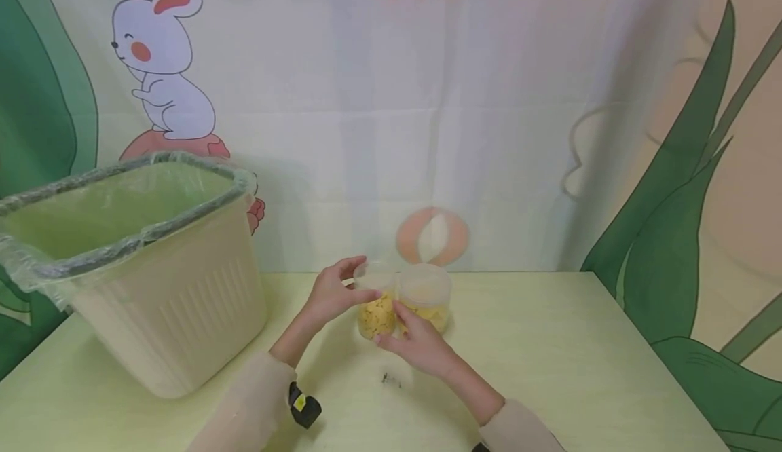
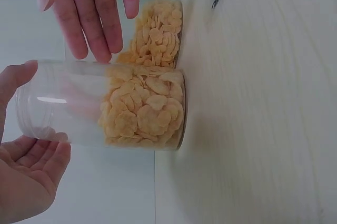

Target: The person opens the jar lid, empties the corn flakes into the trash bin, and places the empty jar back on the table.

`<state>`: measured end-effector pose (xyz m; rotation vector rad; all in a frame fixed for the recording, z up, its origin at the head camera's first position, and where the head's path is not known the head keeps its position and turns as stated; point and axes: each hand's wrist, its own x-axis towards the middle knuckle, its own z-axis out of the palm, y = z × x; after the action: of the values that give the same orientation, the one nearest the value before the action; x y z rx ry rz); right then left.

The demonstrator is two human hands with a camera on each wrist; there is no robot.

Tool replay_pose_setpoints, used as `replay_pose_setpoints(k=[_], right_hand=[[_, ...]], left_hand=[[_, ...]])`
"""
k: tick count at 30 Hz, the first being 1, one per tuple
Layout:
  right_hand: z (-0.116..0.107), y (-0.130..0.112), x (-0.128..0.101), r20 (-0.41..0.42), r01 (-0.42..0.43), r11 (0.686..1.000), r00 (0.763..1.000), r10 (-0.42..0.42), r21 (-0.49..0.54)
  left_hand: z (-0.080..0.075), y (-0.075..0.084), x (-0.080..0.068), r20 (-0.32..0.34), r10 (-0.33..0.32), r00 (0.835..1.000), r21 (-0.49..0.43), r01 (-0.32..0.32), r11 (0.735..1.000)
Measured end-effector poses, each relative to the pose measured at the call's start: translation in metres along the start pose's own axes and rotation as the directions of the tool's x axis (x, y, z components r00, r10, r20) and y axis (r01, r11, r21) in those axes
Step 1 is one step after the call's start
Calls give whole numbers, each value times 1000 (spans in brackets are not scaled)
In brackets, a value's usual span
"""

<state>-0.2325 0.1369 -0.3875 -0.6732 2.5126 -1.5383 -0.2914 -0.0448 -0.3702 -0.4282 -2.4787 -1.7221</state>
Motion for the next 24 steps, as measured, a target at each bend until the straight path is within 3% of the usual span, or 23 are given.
replay_pose_setpoints(k=[6,24], right_hand=[[1,0,2,15,-30,1000,999,30,-1],[2,-3,8,36,36,999,999,-35,-16]], left_hand=[[-5,2,-5,-13,-12,1000,7,12,1000],[-21,13,-20,-44,-27,999,-45,25,999]])
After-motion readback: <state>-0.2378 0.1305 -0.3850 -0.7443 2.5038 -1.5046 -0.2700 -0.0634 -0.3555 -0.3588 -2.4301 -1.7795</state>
